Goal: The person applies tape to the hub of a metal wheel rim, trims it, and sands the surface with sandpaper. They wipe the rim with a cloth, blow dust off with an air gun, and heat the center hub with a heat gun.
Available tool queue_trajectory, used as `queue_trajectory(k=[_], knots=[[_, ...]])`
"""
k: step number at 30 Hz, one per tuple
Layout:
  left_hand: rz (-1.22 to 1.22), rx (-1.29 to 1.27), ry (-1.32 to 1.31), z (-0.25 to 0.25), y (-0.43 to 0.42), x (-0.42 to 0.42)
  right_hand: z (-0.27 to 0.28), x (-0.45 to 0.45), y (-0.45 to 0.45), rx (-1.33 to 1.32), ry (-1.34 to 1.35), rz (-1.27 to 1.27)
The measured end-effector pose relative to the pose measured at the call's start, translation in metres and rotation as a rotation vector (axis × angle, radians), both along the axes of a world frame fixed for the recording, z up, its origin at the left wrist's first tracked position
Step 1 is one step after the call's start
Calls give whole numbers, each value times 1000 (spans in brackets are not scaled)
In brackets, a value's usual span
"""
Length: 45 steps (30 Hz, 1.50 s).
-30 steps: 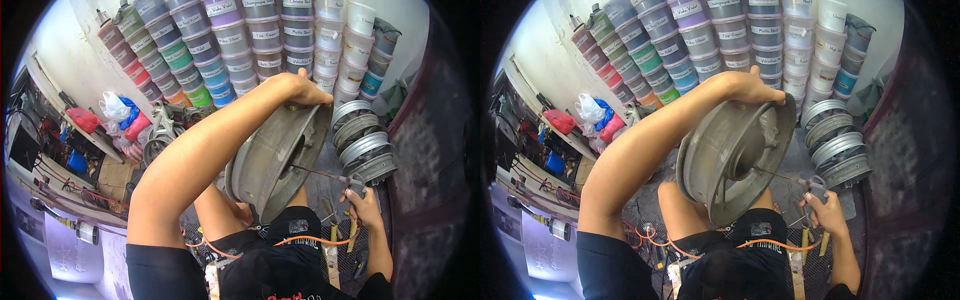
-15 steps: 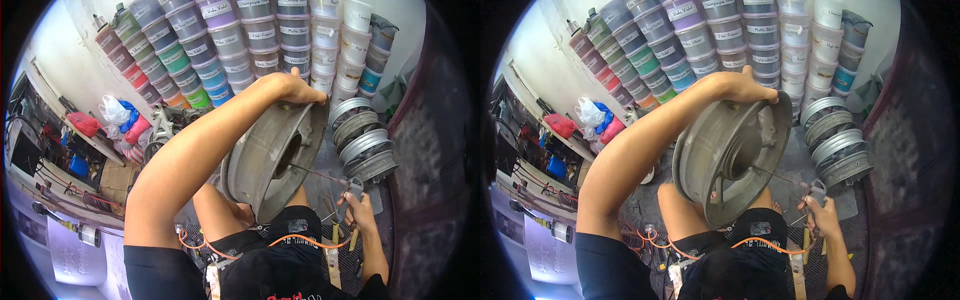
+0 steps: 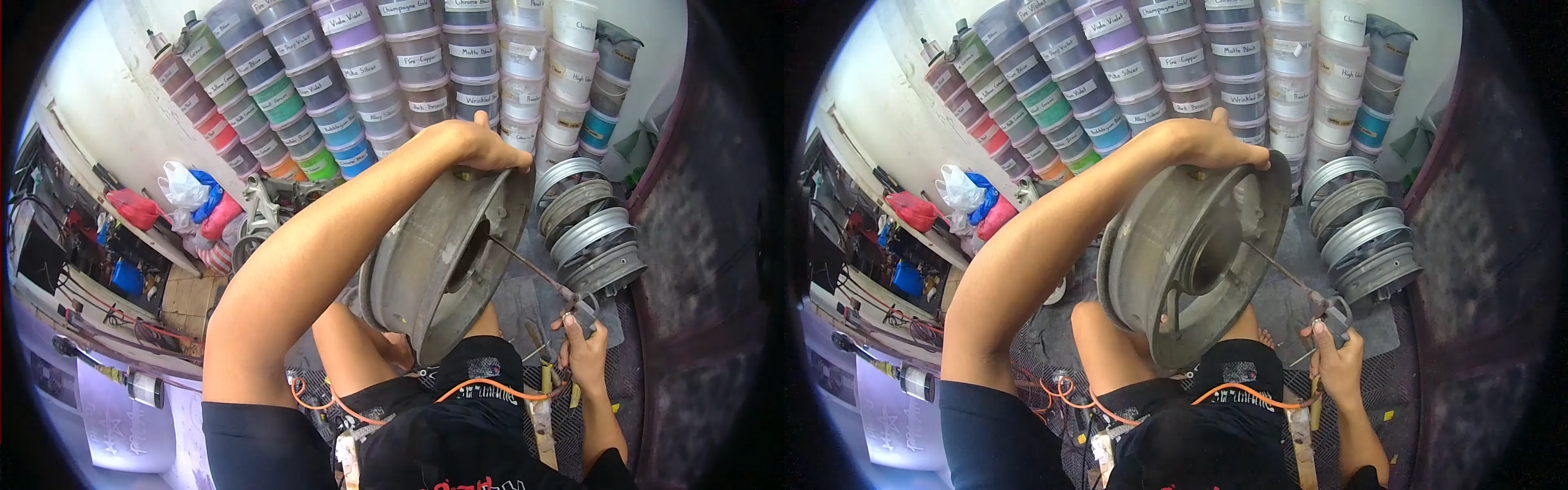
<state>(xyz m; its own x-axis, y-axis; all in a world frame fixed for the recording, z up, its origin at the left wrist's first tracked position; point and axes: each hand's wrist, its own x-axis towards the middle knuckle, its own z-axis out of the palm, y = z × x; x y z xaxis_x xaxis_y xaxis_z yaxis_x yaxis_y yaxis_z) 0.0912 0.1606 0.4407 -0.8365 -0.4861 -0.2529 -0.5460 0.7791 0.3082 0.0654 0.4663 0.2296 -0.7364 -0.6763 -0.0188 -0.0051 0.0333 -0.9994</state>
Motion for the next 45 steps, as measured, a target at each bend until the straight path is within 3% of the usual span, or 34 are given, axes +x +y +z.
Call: queue_trajectory(k=[7,12,21,27,36,39,42,45], knots=[[-100,147,8,-2,-10,-3,-4,2,-4,-138,-166,-31],[-21,66,-12,5,0,3,-22,-5,-5,-270,-418,-22],[-7,39,-21,4,-1,4,-48,-34,6,-254,-670,319],[-7,4,-12,-4,-12,2,-46,-43,13,-57,-671,351],[-151,-55,-109,-20,-48,4,0,-24,1,147,-226,118],[-19,-9,-146,19,-6,30,-4,-19,-1,82,-136,1],[21,-21,45,4,-16,43,5,-20,-1,-80,-279,121],[107,18,58,14,-31,68,-15,-25,3,-333,-517,75]])
